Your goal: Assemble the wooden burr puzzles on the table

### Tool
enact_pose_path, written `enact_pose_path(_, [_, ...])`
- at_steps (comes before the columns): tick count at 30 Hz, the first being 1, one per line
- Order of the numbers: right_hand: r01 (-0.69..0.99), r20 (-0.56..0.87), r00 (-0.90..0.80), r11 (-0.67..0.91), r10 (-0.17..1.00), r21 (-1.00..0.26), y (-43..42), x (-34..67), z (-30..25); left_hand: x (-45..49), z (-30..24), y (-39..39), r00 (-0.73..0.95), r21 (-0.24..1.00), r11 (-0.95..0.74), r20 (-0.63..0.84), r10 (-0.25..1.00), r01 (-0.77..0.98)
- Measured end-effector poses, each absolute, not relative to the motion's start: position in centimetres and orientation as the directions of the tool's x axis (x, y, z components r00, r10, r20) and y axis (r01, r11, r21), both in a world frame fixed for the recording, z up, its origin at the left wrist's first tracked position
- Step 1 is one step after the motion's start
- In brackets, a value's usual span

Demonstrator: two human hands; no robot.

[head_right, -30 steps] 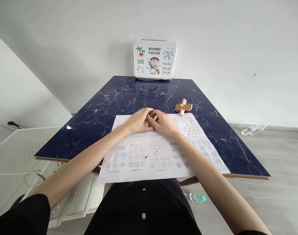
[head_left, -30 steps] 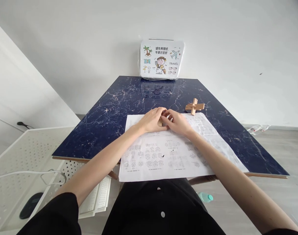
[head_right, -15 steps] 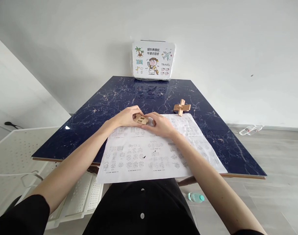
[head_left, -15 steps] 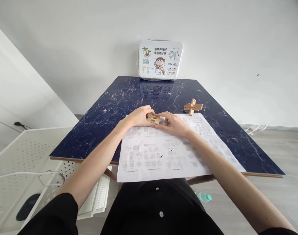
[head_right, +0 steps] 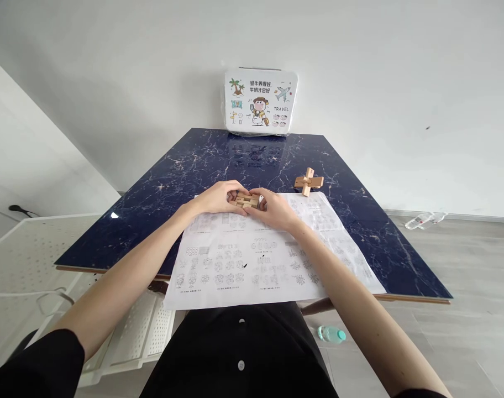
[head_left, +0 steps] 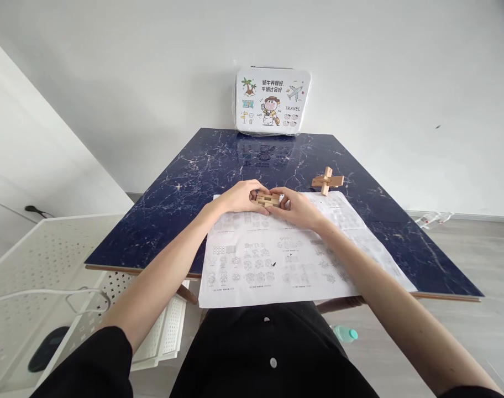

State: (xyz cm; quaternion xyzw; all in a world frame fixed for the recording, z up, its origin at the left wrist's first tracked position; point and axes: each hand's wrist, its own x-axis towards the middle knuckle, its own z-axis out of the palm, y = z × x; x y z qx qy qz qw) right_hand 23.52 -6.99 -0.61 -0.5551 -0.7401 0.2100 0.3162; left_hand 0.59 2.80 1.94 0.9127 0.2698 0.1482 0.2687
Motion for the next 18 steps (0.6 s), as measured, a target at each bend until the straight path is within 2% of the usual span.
enact_pose_path(6, [0.594, 0.217, -0.130, 0.251, 0.967, -0.764, -6.4, 23.9, -1.1, 0.6, 2.4, 2.5, 0.785, 0.634, -0.627, 0.051, 0.618, 0.452])
enact_pose_path(11, [0.431, 0.215, -0.022, 0.203, 0.976, -0.879, -5.6, 24.6, -1.9, 0.5, 2.7, 2.2, 0.746, 0.700, -0.569, 0.079, 0.661, 0.431])
enact_pose_path(18, [0.291, 0.139, 0.137, 0.095, 0.981, -0.952, -5.2, 24.9, -2.2, 0.4, 2.4, 2.8, 0.791, 0.639, -0.640, 0.079, 0.607, 0.427])
